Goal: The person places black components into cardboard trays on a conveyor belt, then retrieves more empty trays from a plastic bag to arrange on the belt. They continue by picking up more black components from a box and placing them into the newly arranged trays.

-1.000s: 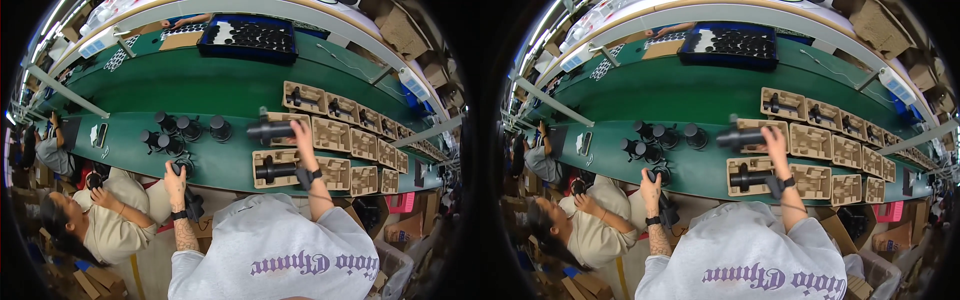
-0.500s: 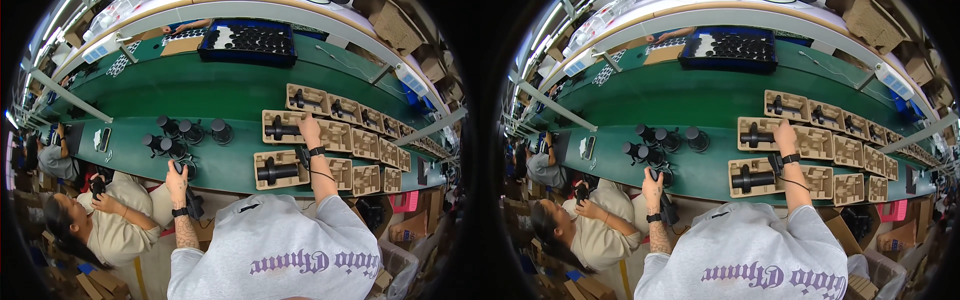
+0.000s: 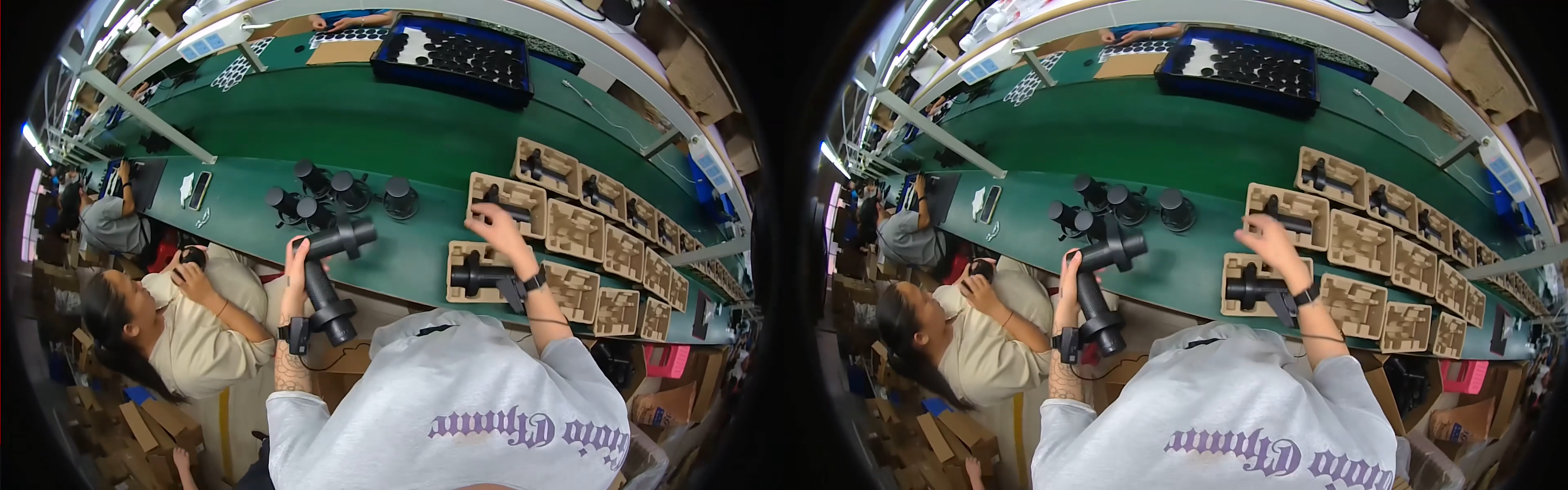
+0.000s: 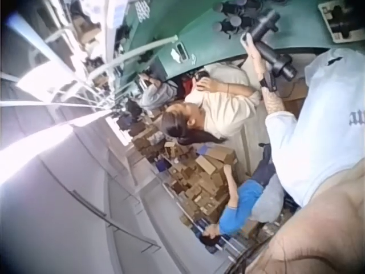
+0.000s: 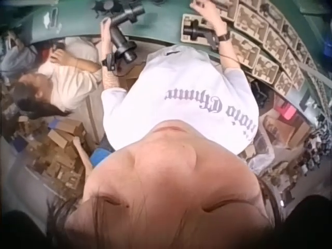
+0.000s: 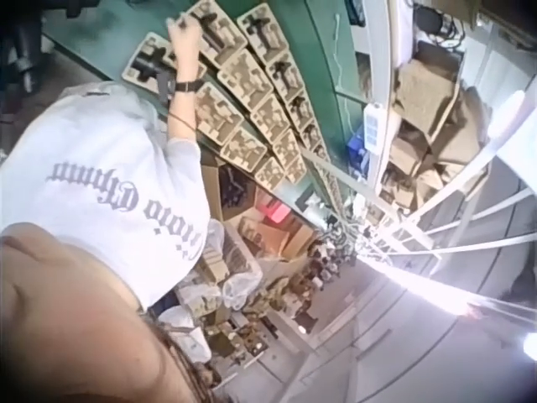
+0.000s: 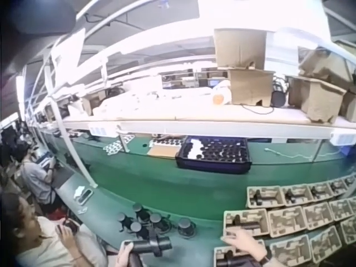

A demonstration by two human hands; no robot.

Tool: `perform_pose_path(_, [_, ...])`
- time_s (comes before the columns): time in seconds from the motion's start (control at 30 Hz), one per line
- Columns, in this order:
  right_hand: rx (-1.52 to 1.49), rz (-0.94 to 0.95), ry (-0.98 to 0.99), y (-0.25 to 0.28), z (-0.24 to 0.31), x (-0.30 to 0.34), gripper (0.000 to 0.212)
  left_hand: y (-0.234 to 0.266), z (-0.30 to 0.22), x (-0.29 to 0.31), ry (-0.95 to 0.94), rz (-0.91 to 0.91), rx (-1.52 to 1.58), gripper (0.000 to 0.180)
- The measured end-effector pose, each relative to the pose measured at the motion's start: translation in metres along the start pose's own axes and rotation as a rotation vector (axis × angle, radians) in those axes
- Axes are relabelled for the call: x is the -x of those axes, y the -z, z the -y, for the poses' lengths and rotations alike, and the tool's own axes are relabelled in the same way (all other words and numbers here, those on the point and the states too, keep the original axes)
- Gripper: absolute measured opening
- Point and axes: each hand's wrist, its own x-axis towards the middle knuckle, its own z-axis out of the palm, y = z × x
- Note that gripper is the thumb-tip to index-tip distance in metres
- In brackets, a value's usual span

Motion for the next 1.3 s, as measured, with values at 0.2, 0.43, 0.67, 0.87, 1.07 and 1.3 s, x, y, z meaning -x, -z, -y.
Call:
perform_pose_path(0.2, [-0.409, 0.118, 0.267, -0.078, 0.087, 0.043, 0.079, -0.114, 0.043, 0.016, 0.472, 0.690, 0.623, 0.044])
perform_pose_path(0.43, [0.134, -0.404, 0.147, 0.011, 0.036, 0.057, 0.055, -0.156, 0.049, 0.021, 0.775, 0.994, 0.752, 0.061])
perform_pose_path(0.67, [0.962, -0.701, -0.323, 0.146, -0.119, 0.091, 0.049, -0.093, 0.095, 0.004, 0.666, 0.769, 0.934, 0.045])
perform_pose_path(0.87, [0.945, -0.576, -0.444, 0.137, -0.157, 0.075, 0.049, -0.084, 0.115, 0.020, 0.685, 0.621, 1.092, 0.038])
perform_pose_path(1.07, [0.675, -0.658, -0.039, 0.112, -0.170, 0.070, 0.025, -0.087, 0.083, 0.024, 0.531, 0.383, 0.793, 0.038])
perform_pose_path(1.3, [0.747, -0.575, -0.037, 0.084, -0.060, 0.008, 0.031, -0.033, 0.020, -0.009, -0.115, 0.017, 0.152, 0.065])
